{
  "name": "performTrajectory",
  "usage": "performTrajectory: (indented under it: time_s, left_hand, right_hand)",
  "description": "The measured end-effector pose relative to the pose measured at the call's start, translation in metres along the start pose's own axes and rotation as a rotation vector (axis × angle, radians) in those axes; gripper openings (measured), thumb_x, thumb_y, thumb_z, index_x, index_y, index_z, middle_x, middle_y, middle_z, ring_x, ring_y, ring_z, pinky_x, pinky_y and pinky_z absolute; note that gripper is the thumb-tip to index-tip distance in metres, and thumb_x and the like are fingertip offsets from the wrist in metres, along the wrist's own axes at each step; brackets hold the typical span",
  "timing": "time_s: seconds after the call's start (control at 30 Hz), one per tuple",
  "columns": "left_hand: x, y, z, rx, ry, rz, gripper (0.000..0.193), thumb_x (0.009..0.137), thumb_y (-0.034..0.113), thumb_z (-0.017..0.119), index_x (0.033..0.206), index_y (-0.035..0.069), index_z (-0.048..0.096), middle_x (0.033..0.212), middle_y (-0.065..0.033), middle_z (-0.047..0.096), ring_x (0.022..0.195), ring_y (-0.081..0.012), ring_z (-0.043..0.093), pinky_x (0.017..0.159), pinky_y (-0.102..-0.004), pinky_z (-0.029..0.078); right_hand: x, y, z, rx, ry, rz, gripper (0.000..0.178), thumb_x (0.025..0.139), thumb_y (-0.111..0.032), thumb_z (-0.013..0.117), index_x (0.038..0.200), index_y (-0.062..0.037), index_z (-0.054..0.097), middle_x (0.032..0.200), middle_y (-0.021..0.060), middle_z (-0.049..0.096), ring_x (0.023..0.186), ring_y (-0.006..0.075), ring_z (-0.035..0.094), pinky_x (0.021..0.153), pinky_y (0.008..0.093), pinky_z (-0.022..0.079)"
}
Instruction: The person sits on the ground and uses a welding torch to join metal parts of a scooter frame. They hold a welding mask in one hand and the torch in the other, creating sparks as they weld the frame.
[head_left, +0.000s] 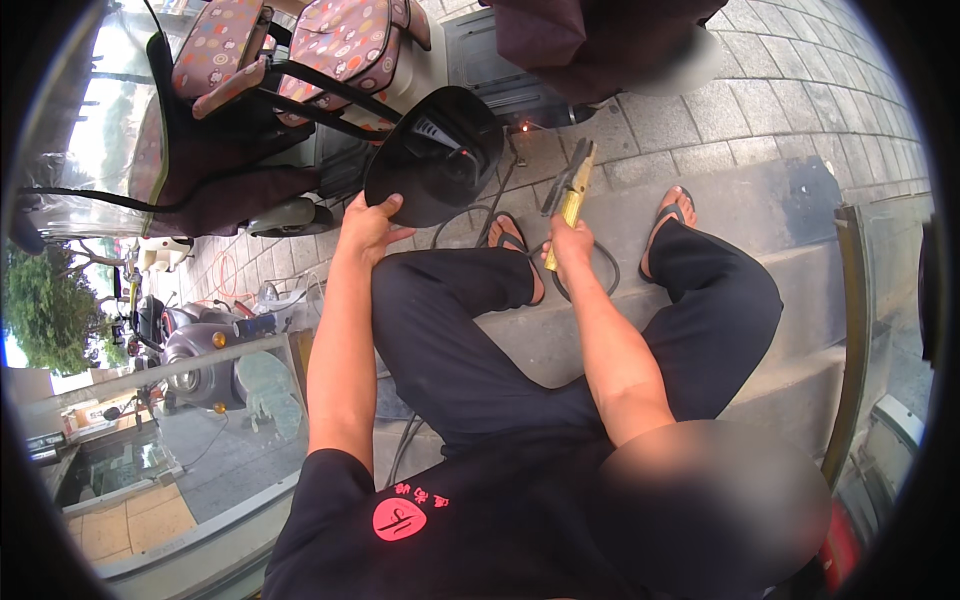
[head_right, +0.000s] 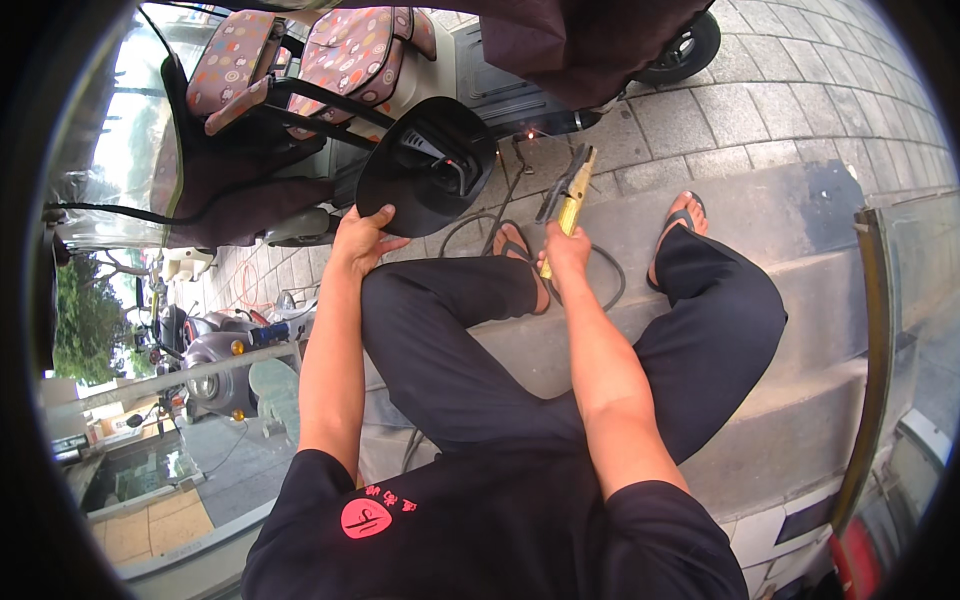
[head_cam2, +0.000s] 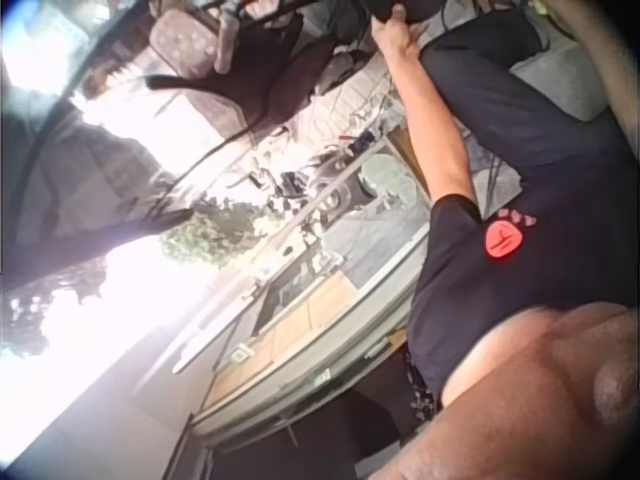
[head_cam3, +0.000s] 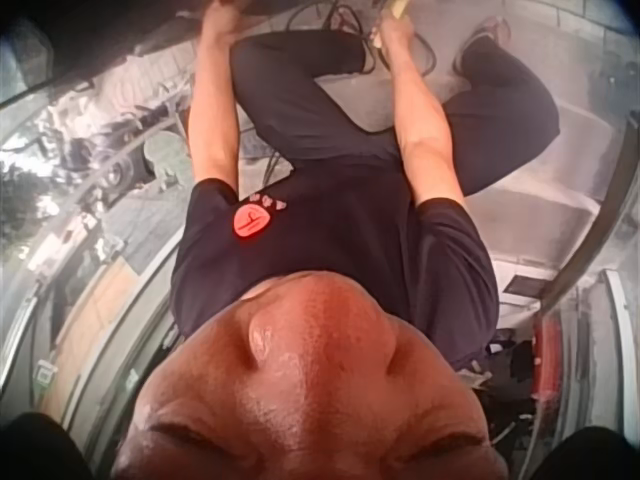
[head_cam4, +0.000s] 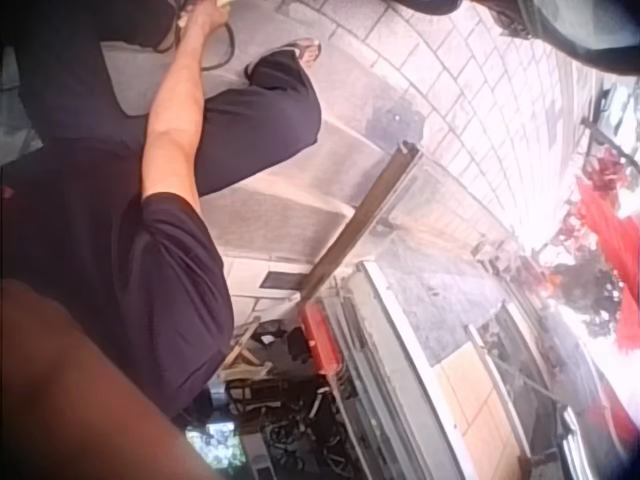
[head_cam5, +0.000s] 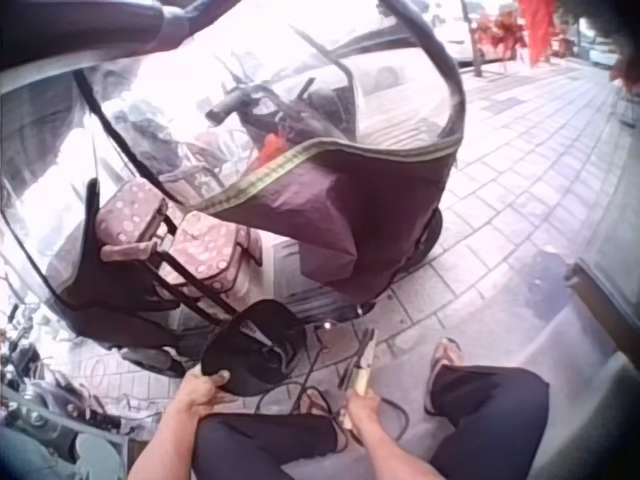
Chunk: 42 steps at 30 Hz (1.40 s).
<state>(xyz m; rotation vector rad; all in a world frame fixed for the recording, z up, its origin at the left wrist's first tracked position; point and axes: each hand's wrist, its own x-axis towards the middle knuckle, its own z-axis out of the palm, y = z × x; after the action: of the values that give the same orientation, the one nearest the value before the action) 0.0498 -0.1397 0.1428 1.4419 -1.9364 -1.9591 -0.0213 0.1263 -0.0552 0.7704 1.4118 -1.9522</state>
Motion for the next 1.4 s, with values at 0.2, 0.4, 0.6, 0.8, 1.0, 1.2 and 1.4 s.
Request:
performTrajectory:
  time_s: [0.2,0.4,0.6,0.8,1.0,1.2,1.4]
  left_hand:
    - [-0.006,0.003,0.005,0.056,0.005,-0.018,0.041,0.101,0.004,0.064,0.140,0.012,0.054,0.135,-0.0118,0.061,0.117,-0.0352,0.064,0.091,-0.0593,0.060]
    - [-0.003,0.004,0.002,0.133,-0.023,-0.054,0.037,0.101,0.005,0.064,0.137,0.012,0.057,0.132,-0.0104,0.063,0.116,-0.0326,0.065,0.089,-0.0566,0.061]
    - [-0.005,0.005,0.007,0.179,-0.016,-0.066,0.035,0.101,0.006,0.064,0.135,0.012,0.060,0.128,-0.0093,0.066,0.114,-0.0297,0.066,0.088,-0.0528,0.062]
    - [-0.004,0.004,0.008,0.208,-0.051,-0.069,0.037,0.101,0.007,0.066,0.136,0.013,0.059,0.127,-0.0092,0.065,0.112,-0.0292,0.067,0.088,-0.0531,0.062]
    - [-0.004,0.005,0.011,0.224,-0.142,-0.055,0.037,0.100,0.009,0.068,0.136,0.012,0.059,0.126,-0.0089,0.067,0.113,-0.0284,0.068,0.088,-0.0516,0.062]
    - [-0.005,0.007,0.016,0.209,-0.208,-0.045,0.035,0.101,0.007,0.067,0.135,0.010,0.059,0.126,-0.0092,0.068,0.113,-0.0278,0.068,0.090,-0.0520,0.061]
    - [0.001,0.002,0.014,0.195,-0.176,-0.046,0.038,0.099,0.003,0.068,0.135,0.011,0.061,0.122,-0.0075,0.069,0.108,-0.0257,0.069,0.082,-0.0481,0.065]
  right_hand:
    - [-0.002,-0.001,-0.001,-0.015,-0.007,0.006,0.023,0.096,-0.023,0.067,0.100,-0.0042,0.053,0.074,0.0064,0.058,0.050,0.0154,0.057,0.042,0.0333,0.050]
    - [-0.001,-0.002,0.001,-0.035,-0.005,0.004,0.023,0.096,-0.022,0.067,0.100,-0.0036,0.053,0.074,0.0064,0.059,0.050,0.0152,0.057,0.042,0.0334,0.050]
    - [0.002,-0.001,0.001,-0.044,0.007,0.010,0.023,0.096,-0.022,0.067,0.100,-0.0034,0.054,0.074,0.0062,0.058,0.050,0.0149,0.057,0.042,0.0333,0.050]
    - [0.002,0.001,0.002,-0.039,-0.004,0.023,0.023,0.096,-0.022,0.067,0.101,-0.0038,0.054,0.074,0.0058,0.058,0.050,0.0147,0.056,0.042,0.0331,0.050]
    - [0.003,0.002,0.003,-0.039,0.000,0.023,0.023,0.097,-0.023,0.067,0.102,-0.0045,0.054,0.073,0.0059,0.058,0.050,0.0147,0.057,0.042,0.0329,0.049]
    - [0.007,0.005,0.002,-0.044,0.000,0.009,0.023,0.097,-0.022,0.068,0.103,-0.0040,0.054,0.073,0.0059,0.058,0.050,0.0150,0.057,0.041,0.0330,0.049]
    - [0.004,0.005,-0.001,-0.003,-0.015,-0.012,0.021,0.098,-0.021,0.067,0.099,-0.0048,0.053,0.072,0.0060,0.058,0.049,0.0157,0.057,0.041,0.0343,0.049]
